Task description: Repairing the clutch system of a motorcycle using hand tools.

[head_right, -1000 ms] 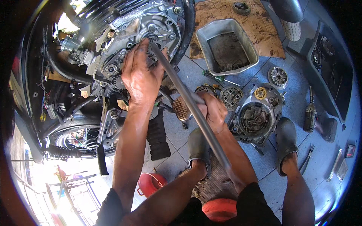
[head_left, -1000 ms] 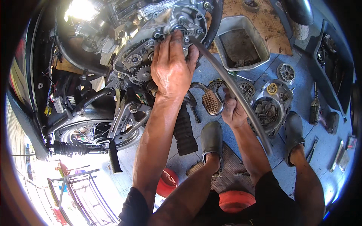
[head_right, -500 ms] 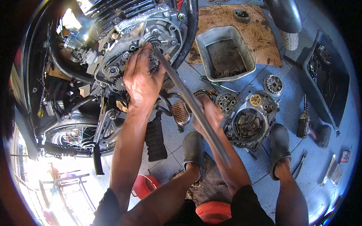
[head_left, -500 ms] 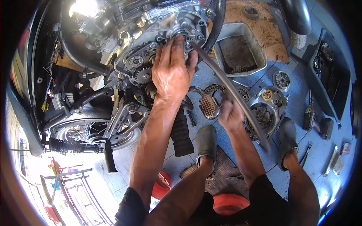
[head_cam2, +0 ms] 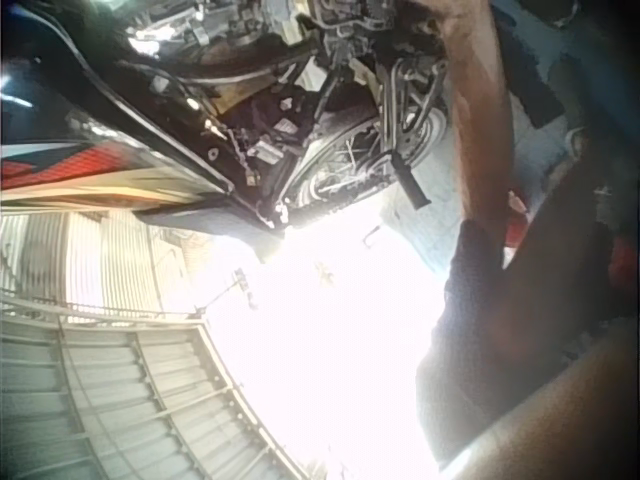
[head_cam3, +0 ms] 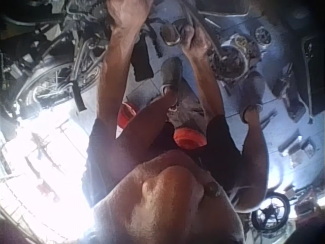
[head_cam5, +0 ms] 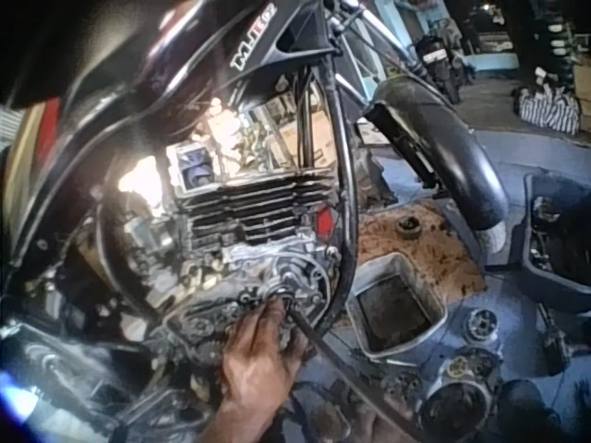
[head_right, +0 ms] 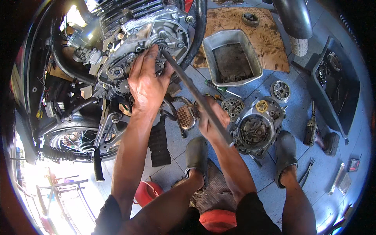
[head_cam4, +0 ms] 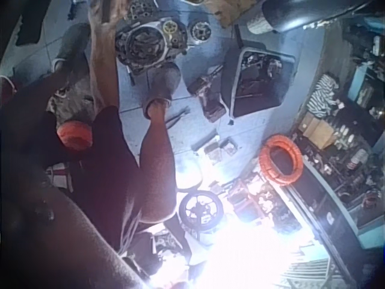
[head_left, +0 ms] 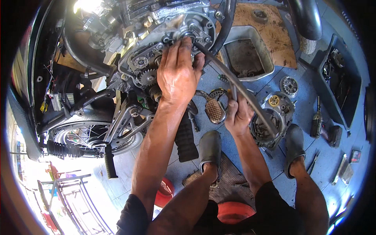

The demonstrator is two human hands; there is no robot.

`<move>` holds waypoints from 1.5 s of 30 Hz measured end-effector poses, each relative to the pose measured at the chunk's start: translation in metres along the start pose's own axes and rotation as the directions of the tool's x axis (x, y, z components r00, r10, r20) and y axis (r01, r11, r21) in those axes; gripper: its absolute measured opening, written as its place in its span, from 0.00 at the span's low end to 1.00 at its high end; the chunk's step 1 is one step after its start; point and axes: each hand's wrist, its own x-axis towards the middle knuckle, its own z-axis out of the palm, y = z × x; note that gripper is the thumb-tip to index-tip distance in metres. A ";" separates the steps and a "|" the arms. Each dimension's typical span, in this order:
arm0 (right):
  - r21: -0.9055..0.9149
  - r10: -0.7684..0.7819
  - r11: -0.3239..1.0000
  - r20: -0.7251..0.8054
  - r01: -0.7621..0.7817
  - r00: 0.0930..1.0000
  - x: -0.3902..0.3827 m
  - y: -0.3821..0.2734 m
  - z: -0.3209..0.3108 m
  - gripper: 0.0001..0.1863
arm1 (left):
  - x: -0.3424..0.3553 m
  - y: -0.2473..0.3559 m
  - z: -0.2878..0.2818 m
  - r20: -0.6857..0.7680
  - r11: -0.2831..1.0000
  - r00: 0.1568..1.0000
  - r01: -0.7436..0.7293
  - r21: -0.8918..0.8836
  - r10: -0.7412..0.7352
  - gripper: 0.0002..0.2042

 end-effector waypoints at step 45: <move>0.122 0.016 0.992 -0.071 -0.007 0.997 -0.031 0.016 0.000 0.13 | 0.003 -0.006 -0.008 -0.126 0.965 0.986 0.074 -0.253 -0.109 0.07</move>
